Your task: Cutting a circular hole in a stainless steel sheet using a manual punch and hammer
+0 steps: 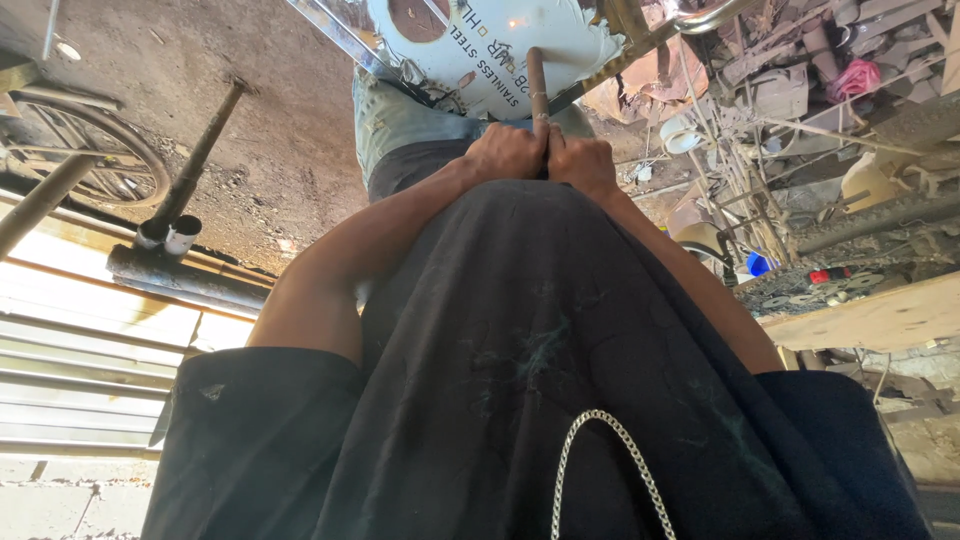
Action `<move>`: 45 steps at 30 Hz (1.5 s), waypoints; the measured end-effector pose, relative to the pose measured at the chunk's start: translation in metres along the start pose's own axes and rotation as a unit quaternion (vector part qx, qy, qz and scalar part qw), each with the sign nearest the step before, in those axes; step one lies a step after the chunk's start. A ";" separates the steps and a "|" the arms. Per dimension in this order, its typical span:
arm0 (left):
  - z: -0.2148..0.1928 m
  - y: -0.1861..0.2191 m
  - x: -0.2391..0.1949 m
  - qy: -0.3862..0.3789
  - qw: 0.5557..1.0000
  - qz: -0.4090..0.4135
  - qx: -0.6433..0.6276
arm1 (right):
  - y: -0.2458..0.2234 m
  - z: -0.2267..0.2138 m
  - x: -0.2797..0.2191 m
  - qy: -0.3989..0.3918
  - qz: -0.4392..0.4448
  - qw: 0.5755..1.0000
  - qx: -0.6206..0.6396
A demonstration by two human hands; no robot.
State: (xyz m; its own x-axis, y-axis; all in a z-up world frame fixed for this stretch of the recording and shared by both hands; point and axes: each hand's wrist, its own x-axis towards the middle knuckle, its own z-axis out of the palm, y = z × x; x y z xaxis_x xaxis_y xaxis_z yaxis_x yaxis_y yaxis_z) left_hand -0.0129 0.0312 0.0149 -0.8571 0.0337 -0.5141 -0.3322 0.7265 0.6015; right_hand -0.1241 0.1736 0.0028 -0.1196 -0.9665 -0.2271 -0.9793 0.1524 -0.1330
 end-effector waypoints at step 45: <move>0.012 -0.008 0.004 -0.028 0.999 0.007 -0.023 | 0.005 0.025 -0.013 -0.050 -0.006 0.996 0.071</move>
State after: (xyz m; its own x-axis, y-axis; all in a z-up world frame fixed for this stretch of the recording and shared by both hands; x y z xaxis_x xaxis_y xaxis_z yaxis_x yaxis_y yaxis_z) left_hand -0.0086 0.0334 0.0011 -0.8392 0.0824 -0.5376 -0.3390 0.6937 0.6355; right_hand -0.1235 0.1917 -0.0188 -0.0840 -0.9444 -0.3178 -0.9469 0.1749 -0.2696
